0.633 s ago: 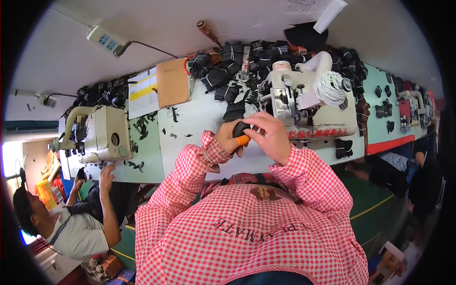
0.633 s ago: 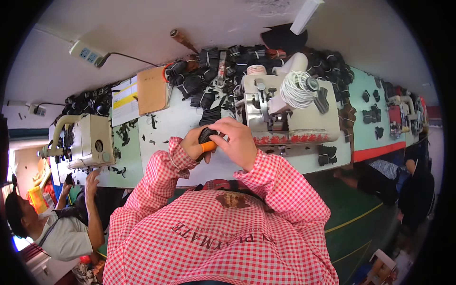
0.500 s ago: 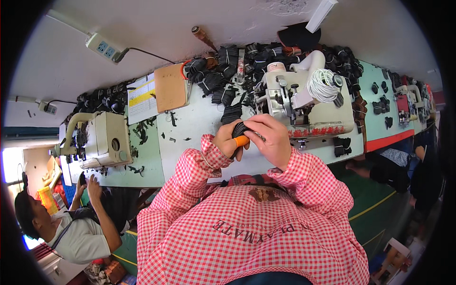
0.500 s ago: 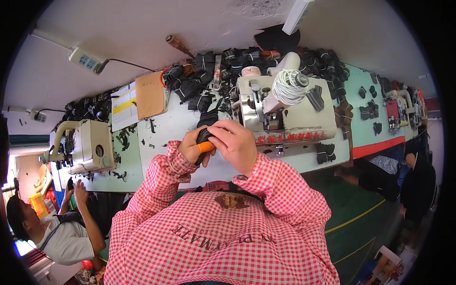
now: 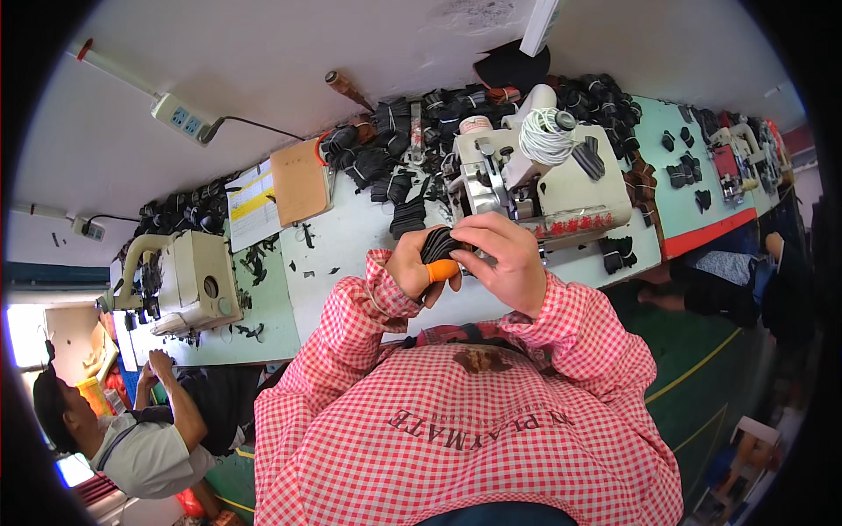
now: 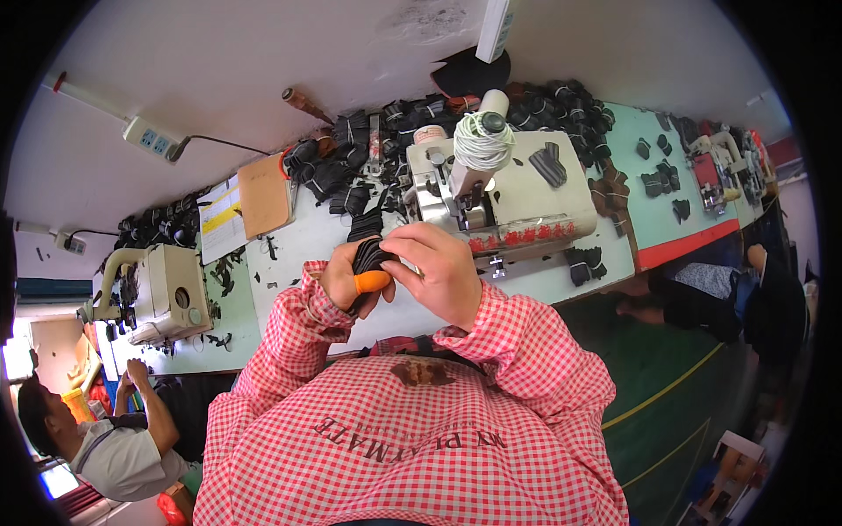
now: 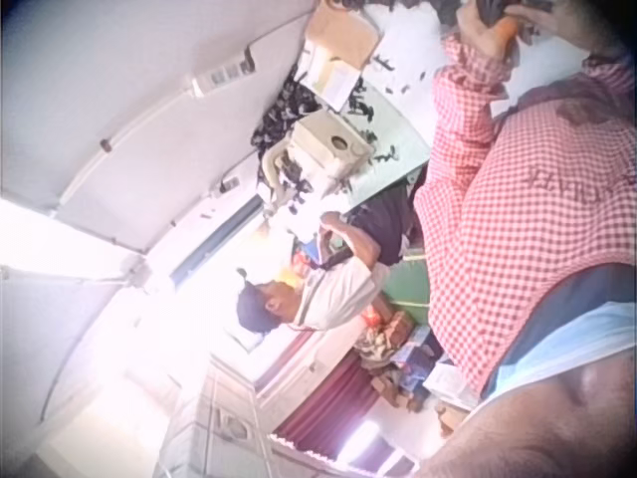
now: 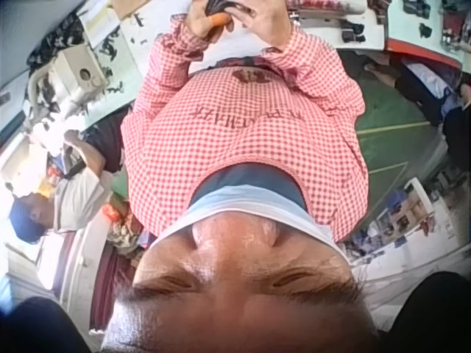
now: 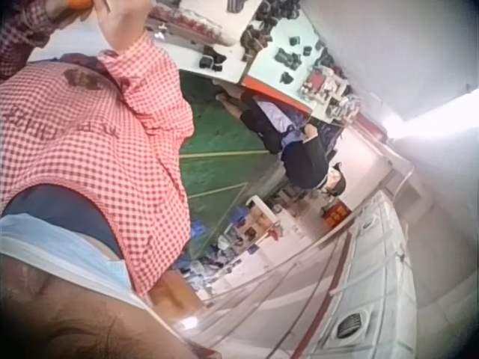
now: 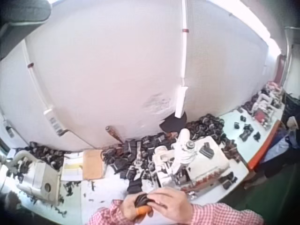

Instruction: The person feeds leather pieces through a skiving machine to shave their edges and stacks the processed pieces on top of the machine.

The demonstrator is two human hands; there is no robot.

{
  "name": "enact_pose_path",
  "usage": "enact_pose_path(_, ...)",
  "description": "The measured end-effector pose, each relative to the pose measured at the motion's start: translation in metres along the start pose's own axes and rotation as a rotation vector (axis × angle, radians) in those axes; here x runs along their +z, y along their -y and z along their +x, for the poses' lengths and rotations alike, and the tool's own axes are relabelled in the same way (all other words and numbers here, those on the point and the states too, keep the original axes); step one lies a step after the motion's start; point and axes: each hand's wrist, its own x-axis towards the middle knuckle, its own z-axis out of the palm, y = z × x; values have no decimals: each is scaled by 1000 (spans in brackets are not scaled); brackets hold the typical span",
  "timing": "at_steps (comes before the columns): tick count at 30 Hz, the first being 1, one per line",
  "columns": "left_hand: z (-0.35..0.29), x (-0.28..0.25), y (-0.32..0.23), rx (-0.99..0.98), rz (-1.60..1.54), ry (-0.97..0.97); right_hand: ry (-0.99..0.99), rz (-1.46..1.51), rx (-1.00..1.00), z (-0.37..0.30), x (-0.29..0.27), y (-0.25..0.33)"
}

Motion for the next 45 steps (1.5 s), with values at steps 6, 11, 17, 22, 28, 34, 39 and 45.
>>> enact_pose_path(6, 5, 16, 9, 2, -18, 10, 91, 117, 180, -12, -14, 3)
enact_pose_path(11, 16, 32, 23, 32, -1, -80, 93, -3, 209, -26, -19, 0)
enact_pose_path(17, 48, 47, 19, 10, -220, -523, -53, 105, 182, -29, -54, 3)
enact_pose_path(22, 71, 62, 52, -84, -201, -375, -215, -262, 11, -45, -82, -35)
enact_pose_path(28, 113, 92, 76, -50, -225, -162, 135, -135, -4, -81, -106, -48)
enact_pose_path(34, 164, 126, 61, 3, 1072, -144, -25, -106, 164, -65, -172, -99)
enact_pose_path(39, 203, 135, 42, 24, 1192, -133, 303, -191, 187, -65, -170, -159)
enact_pose_path(45, 202, 125, 77, 358, 1128, -476, 307, -276, 346, -65, -164, -181)
